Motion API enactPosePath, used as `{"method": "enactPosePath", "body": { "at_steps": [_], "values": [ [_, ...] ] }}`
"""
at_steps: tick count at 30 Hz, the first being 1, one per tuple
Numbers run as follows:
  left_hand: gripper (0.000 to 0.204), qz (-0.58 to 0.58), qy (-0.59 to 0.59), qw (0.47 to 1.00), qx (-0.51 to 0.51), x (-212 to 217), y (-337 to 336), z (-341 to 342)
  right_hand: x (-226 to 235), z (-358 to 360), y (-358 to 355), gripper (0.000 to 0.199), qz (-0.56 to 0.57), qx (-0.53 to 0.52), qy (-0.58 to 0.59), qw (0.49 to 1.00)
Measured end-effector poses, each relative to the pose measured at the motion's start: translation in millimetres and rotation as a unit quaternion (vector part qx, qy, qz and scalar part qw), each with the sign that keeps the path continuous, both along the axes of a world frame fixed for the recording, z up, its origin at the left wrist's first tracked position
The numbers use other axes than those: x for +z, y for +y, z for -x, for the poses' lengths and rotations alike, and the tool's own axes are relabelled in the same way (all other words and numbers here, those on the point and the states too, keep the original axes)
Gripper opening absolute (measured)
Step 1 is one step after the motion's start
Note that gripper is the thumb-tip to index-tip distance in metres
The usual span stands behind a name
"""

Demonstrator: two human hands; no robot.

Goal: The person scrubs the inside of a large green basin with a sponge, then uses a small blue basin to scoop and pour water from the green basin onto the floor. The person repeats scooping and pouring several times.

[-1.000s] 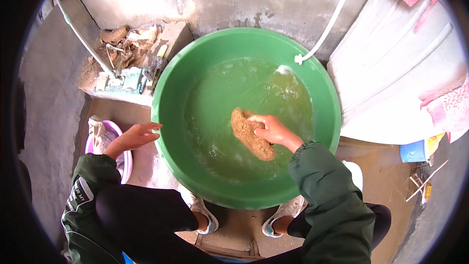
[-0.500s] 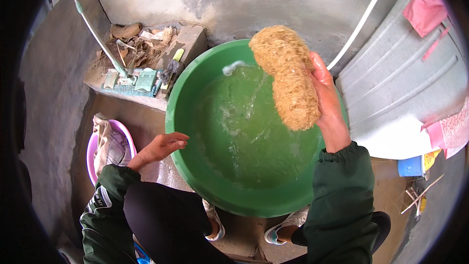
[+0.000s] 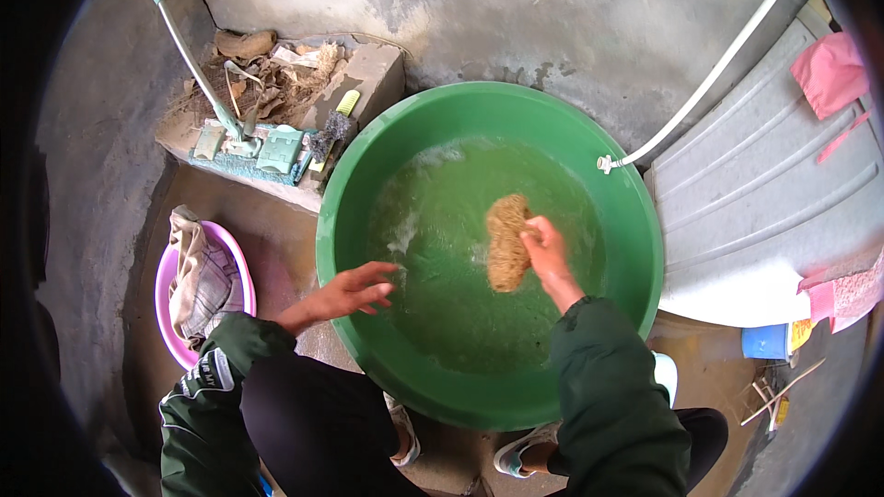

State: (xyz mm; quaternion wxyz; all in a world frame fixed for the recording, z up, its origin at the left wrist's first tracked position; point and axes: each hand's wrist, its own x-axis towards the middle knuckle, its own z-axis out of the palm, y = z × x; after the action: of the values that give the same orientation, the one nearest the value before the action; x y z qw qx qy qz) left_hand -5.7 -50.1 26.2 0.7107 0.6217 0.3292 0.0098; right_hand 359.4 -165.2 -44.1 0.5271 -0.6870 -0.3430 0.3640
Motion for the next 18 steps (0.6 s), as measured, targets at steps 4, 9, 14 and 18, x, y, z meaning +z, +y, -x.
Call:
{"method": "enactPosePath", "body": {
  "at_steps": [4, 9, 14, 18],
  "values": [
    [0.061, 0.062, -0.097, 0.993, 0.032, 5, -16, -34, 39, 90, 16, 0.020, -0.033, 0.033, 0.148, 0.988],
    [0.066, -0.058, -0.085, 0.995, 0.013, 9, -20, -39, 65, 154, 19, 0.043, -0.040, 0.056, 0.299, 0.952],
    [0.061, -0.065, -0.176, 0.982, -0.023, 25, -6, -37, 122, 141, 51, 0.046, -0.062, 0.134, 0.101, 0.984],
    [0.050, -0.271, -0.167, 0.948, 0.003, 32, 14, -28, 198, 95, 63, 0.039, -0.222, 0.093, 0.118, 0.963]
  ]
}}
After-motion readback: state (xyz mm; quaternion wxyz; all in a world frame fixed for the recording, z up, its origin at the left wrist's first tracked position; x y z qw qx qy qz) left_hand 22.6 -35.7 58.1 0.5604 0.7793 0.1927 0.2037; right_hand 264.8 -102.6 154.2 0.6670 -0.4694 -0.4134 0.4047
